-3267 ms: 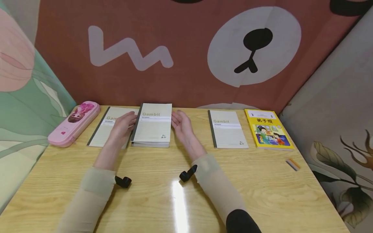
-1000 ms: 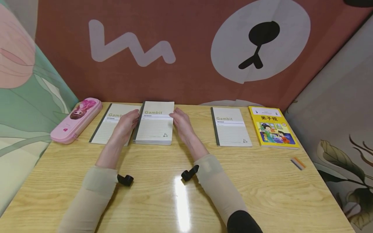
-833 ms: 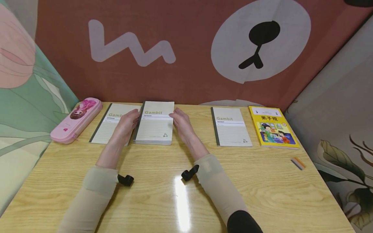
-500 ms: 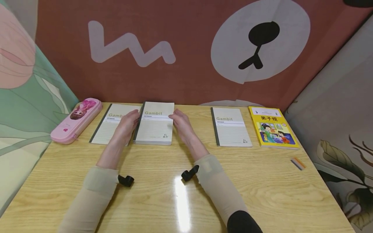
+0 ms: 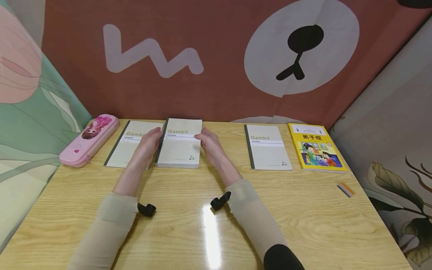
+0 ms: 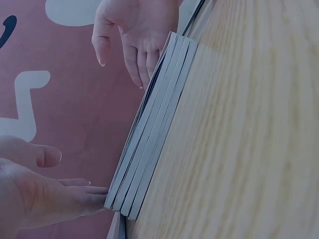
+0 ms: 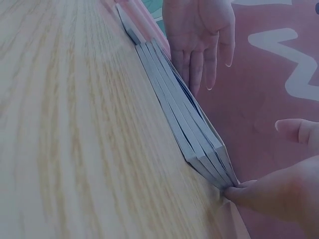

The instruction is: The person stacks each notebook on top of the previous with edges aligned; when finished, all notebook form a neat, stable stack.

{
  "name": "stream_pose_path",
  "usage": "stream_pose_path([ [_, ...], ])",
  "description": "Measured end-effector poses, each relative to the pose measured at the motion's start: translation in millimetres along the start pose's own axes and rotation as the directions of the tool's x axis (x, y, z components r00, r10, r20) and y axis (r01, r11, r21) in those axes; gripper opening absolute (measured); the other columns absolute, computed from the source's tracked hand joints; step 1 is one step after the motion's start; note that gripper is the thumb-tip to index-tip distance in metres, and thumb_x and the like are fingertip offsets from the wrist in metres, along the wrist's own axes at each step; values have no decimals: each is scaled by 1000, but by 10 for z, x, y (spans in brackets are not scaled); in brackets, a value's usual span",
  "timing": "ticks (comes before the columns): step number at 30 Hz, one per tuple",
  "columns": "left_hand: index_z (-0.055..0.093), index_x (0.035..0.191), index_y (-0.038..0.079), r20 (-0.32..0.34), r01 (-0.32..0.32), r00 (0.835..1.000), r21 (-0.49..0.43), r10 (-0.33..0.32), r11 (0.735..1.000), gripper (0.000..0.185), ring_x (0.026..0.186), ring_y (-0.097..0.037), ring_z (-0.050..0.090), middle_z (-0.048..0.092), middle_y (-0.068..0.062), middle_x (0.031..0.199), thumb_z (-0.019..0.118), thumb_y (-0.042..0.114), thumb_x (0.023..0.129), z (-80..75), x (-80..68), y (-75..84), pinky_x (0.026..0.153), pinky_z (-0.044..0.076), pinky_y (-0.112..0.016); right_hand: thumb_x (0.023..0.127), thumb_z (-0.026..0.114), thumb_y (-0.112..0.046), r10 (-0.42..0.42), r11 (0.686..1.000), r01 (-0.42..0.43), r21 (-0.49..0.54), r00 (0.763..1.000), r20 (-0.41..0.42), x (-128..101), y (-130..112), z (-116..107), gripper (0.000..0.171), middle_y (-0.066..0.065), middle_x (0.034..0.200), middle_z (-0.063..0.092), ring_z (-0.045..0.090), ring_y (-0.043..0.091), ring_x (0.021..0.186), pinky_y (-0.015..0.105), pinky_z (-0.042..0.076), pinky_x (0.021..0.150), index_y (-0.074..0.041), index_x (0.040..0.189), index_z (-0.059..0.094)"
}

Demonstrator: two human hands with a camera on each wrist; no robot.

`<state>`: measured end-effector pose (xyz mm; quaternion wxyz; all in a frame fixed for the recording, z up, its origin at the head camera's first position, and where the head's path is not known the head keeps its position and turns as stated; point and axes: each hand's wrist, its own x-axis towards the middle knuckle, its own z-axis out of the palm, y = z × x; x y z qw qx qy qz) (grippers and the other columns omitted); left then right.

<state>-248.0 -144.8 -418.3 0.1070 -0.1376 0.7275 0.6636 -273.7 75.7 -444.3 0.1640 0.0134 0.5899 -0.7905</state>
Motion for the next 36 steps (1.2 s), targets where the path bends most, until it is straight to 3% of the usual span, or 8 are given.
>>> stream_pose_path([
  [5, 17, 166, 15, -4, 6, 1000, -13, -6, 1000, 62, 163, -24, 8, 14, -6, 175, 37, 32, 110, -7, -25, 1, 135, 9, -41, 101, 53, -7, 8, 1000, -8, -4, 1000, 5, -38, -1, -8, 80, 17, 175, 1, 5, 31, 163, 39, 8, 135, 3, 163, 4],
  [11, 25, 164, 14, -47, -86, 995, 36, 87, 996, 58, 161, -26, 19, 24, -6, 172, 38, 33, 110, -34, -85, 59, 134, 17, -42, 105, 49, -10, -9, 1000, 9, 8, 1000, -12, -105, -44, -103, 72, 20, 173, 10, 17, 34, 161, 42, 19, 133, 0, 164, 9],
  [15, 29, 163, 11, -62, -155, 986, -28, 153, 988, 57, 156, -26, 32, 32, -10, 169, 41, 29, 110, 60, -125, 95, 130, 29, -41, 105, 50, -9, -30, 999, 30, -26, 999, -15, -182, -117, -272, 69, 24, 171, 17, 27, 39, 157, 48, 28, 130, 0, 164, 16],
  [19, 32, 162, 12, -40, -175, 984, -87, 173, 981, 55, 146, -28, 47, 40, -14, 164, 44, 26, 110, 280, -136, 130, 121, 43, -40, 107, 47, -8, -43, 996, 42, -80, 999, -8, -261, -232, -500, 63, 25, 168, 21, 33, 42, 153, 49, 33, 128, -1, 163, 20],
  [26, 34, 161, 17, 75, -138, 987, -85, 145, 987, 56, 138, -30, 56, 49, -14, 158, 47, 27, 108, 781, -128, 173, 114, 51, -41, 107, 48, -11, -85, 968, 86, -235, 996, 14, -446, -457, -958, 63, 25, 167, 26, 36, 43, 150, 50, 36, 125, -2, 163, 20],
  [29, 33, 162, 16, 137, -129, 980, -93, 141, 987, 57, 140, -30, 55, 49, -14, 157, 47, 27, 108, 993, -124, 154, 113, 52, -41, 106, 51, -14, -84, 946, 83, -313, 996, 10, -528, -542, -1160, 65, 23, 167, 28, 41, 36, 149, 49, 38, 125, -5, 164, 21],
  [32, 32, 162, 14, 198, -135, 968, -108, 154, 985, 57, 142, -31, 52, 47, -14, 158, 46, 28, 108, 1185, -117, 139, 115, 51, -42, 106, 52, -15, -82, 933, 74, -351, 997, -8, -588, -616, -1350, 65, 23, 166, 29, 55, 24, 137, 46, 41, 123, -6, 163, 23],
  [36, 32, 161, 12, 264, -123, 951, -152, 160, 981, 57, 145, -32, 48, 43, -13, 162, 47, 28, 108, 1422, -106, 144, 116, 49, -46, 107, 53, -16, -79, 929, 62, -366, 996, -31, -661, -707, -1579, 64, 27, 165, 27, 63, 7, 119, 33, 50, 115, -4, 163, 24],
])
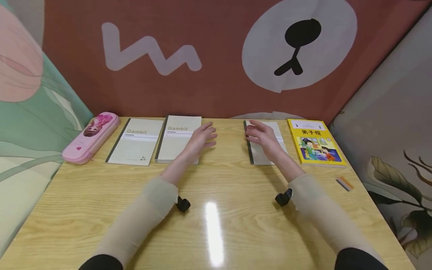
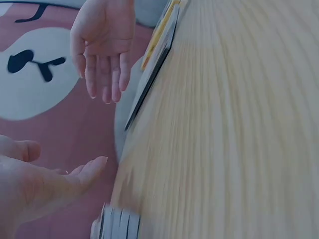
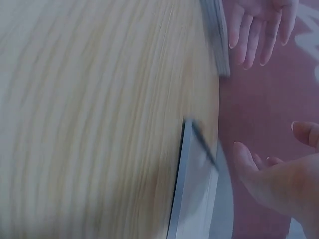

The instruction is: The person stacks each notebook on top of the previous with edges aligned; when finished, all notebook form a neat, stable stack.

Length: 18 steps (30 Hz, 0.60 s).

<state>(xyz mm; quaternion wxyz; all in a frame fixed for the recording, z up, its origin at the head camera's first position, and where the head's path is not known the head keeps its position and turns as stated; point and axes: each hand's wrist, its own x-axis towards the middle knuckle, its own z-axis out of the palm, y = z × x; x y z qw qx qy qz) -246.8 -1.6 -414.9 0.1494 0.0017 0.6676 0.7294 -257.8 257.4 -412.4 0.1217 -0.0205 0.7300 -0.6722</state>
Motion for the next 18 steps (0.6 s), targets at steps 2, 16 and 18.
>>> stream_pose_path([
  [2, 33, 161, 13, 21, 21, 1000, -33, -20, 999, 57, 146, -32, 47, 42, -12, 162, 47, 29, 108, 98, 45, -16, 117, 48, -47, 107, 53, -18, 12, 1000, -12, -5, 1000, -3, -24, -2, -113, 64, 27, 166, 26, 62, 5, 119, 26, 53, 109, -5, 163, 24],
  [16, 26, 164, 12, 122, 130, 987, -214, -105, 968, 60, 158, -34, 27, 25, -14, 171, 41, 32, 109, 654, 266, -236, 128, 31, -52, 107, 54, -32, 99, 958, -128, -256, 987, -126, -265, 148, -773, 69, 13, 160, 42, 52, -12, 118, 20, 49, 109, -6, 164, 23],
  [18, 26, 164, 13, 110, 133, 988, -236, -109, 963, 60, 158, -34, 26, 23, -13, 172, 41, 32, 109, 717, 287, -250, 128, 31, -53, 108, 51, -37, 112, 934, -152, -323, 984, -138, -284, 146, -801, 71, 18, 168, 31, 48, -6, 127, 28, 45, 116, -6, 164, 21],
])
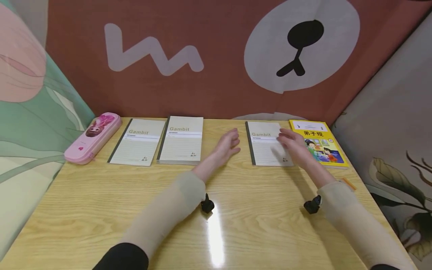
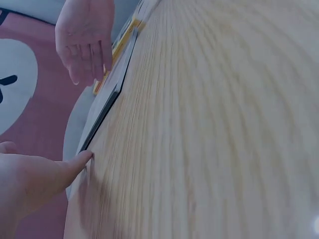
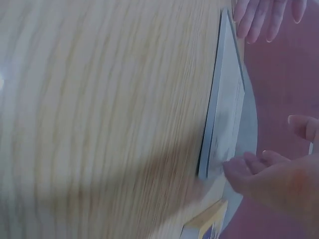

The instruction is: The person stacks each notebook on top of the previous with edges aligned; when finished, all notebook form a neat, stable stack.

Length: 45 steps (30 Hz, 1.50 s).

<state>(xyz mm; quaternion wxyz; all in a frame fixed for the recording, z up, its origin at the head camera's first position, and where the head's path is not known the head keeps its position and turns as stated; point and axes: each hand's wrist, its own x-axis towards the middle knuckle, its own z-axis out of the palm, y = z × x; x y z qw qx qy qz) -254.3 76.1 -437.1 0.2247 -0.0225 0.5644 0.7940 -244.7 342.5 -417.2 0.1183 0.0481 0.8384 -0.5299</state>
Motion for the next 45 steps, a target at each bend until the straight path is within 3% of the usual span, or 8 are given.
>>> stream_pose_path([
  [6, 30, 163, 13, -35, -7, 999, -17, 6, 1000, 59, 158, -34, 26, 24, -9, 172, 44, 32, 108, 161, 35, -69, 124, 37, -57, 108, 47, -41, 64, 996, -63, -59, 998, 3, -2, -19, -67, 75, 18, 173, 14, 28, 28, 154, 53, 31, 126, -4, 165, 14],
  [16, 30, 163, 12, -32, 5, 999, -79, -8, 997, 63, 159, -36, 24, 20, -13, 172, 47, 36, 107, 271, 35, -113, 116, 42, -66, 107, 47, -42, 182, 983, -180, -34, 980, 76, 17, -126, -114, 83, 21, 173, 5, 14, 41, 159, 61, 21, 129, 1, 164, 5],
  [20, 33, 161, 10, -36, 5, 999, -84, -8, 996, 63, 158, -38, 25, 20, -18, 172, 49, 36, 105, 303, 41, -126, 113, 45, -65, 107, 47, -44, 240, 971, -238, -33, 968, 77, 47, -165, -115, 77, 22, 163, 24, 23, 38, 153, 59, 25, 128, 3, 161, 18],
  [25, 43, 156, 10, -70, 25, 997, -87, -31, 996, 57, 155, -39, 32, 25, -22, 169, 49, 35, 105, 319, 49, -143, 110, 50, -63, 106, 49, -45, 323, 946, -324, -2, 943, 81, 85, -168, -190, 60, -3, 125, 49, 45, 19, 122, 40, 42, 114, -8, 152, 35],
  [35, 50, 148, 0, -133, 117, 983, -82, -127, 990, 54, 125, -35, 62, 53, -26, 149, 56, 27, 101, 246, 75, -72, 107, 56, -46, 106, 50, -30, 361, 932, -362, 7, 932, 38, 166, -146, -202, 31, -9, 94, 56, 53, 8, 90, 24, 52, 82, -8, 128, 52],
  [38, 58, 137, -3, -113, 135, 984, -51, -140, 990, 44, 105, -28, 66, 61, -23, 136, 58, 21, 100, 229, 74, -64, 105, 57, -43, 107, 47, -22, 334, 942, -335, 4, 941, 48, 161, -82, -188, 39, -16, 82, 56, 53, 3, 81, 21, 52, 77, -3, 142, 49],
  [41, 63, 130, -4, -96, 134, 986, -10, -135, 991, 37, 92, -21, 64, 67, -19, 122, 61, 17, 99, 203, 63, -68, 101, 59, -42, 108, 44, -17, 316, 948, -318, 30, 947, 50, 151, -31, -148, 57, -23, 82, 56, 51, -1, 78, 18, 50, 73, -1, 161, 28],
  [45, 58, 139, -2, -92, 116, 989, 37, -113, 993, 44, 90, -18, 64, 71, -15, 113, 63, 14, 98, 140, 45, -68, 100, 60, -42, 109, 42, -14, 275, 957, -278, 84, 960, 45, 143, -22, -58, 60, -27, 83, 59, 53, -4, 81, 16, 50, 73, -6, 164, 18],
])
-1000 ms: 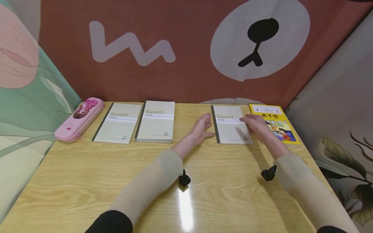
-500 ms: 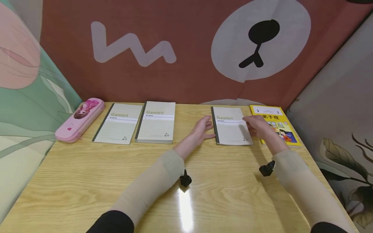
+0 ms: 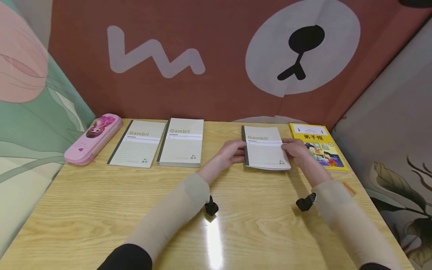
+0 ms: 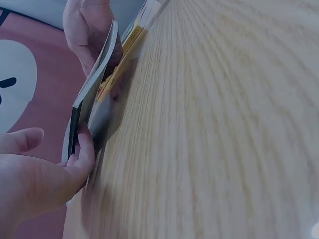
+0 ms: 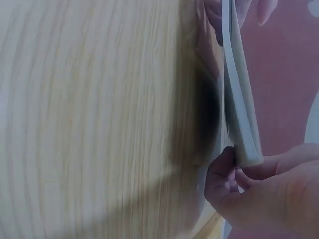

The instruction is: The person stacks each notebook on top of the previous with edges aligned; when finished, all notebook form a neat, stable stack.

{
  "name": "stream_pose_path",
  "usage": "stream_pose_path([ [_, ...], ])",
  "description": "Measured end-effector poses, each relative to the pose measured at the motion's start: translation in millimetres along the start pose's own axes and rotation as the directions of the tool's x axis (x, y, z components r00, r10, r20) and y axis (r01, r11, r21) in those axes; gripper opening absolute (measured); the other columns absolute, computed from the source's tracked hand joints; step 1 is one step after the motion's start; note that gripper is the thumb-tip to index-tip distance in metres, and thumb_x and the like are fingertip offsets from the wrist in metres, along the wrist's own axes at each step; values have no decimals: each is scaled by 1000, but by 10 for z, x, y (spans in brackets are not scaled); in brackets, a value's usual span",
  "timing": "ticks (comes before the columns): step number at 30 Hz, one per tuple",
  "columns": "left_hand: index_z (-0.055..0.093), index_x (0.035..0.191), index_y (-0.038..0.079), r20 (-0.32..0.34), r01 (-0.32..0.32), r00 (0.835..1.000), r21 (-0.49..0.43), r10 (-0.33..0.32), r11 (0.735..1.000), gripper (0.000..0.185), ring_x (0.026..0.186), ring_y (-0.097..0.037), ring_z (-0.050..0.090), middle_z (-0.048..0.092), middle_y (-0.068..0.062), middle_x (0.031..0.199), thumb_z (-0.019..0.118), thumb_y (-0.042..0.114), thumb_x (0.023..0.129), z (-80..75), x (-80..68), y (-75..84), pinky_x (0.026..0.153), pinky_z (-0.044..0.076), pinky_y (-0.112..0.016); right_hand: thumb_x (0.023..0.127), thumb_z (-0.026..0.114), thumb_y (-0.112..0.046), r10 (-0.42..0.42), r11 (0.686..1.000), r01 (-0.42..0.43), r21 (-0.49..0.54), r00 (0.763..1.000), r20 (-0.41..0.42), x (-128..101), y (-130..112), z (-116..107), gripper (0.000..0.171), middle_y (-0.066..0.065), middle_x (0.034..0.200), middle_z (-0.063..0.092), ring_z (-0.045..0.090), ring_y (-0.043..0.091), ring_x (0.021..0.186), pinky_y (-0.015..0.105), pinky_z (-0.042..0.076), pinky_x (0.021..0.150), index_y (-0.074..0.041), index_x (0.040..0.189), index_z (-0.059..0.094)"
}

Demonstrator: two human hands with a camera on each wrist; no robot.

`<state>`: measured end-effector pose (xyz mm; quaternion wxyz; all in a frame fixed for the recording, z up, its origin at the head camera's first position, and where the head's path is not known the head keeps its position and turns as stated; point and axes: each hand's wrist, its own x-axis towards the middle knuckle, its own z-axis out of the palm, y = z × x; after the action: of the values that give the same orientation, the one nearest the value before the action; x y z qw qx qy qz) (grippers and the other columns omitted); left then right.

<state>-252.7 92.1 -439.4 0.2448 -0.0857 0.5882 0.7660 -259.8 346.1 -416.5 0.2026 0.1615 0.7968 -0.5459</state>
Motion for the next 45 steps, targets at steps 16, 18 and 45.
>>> stream_pose_path([
  [16, 49, 152, 5, 19, -188, 982, 175, 188, 966, 47, 124, -27, 63, 61, -14, 143, 52, 14, 106, -480, -331, 363, 107, 55, -44, 106, 48, -12, -130, 955, 140, 260, 990, -56, -189, -355, 558, 61, -17, 98, 60, 53, -1, 84, 15, 48, 73, -6, 163, 26],
  [18, 50, 152, 8, 9, -202, 979, 223, 205, 954, 47, 122, -26, 64, 62, -11, 141, 51, 16, 106, -600, -405, 425, 106, 56, -44, 107, 48, -13, -151, 940, 157, 302, 988, -45, -218, -427, 666, 60, -16, 99, 62, 54, 0, 84, 15, 49, 73, -6, 163, 27],
  [45, 46, 156, 16, -230, -177, 938, 327, 259, 928, 49, 126, -22, 53, 54, -7, 151, 50, 27, 108, -1914, -1039, 743, 107, 48, -38, 105, 51, -7, -280, 785, 212, 583, 960, 27, -251, -976, 2057, 45, -5, 95, 69, 65, 8, 85, 22, 54, 78, 4, 149, 47],
])
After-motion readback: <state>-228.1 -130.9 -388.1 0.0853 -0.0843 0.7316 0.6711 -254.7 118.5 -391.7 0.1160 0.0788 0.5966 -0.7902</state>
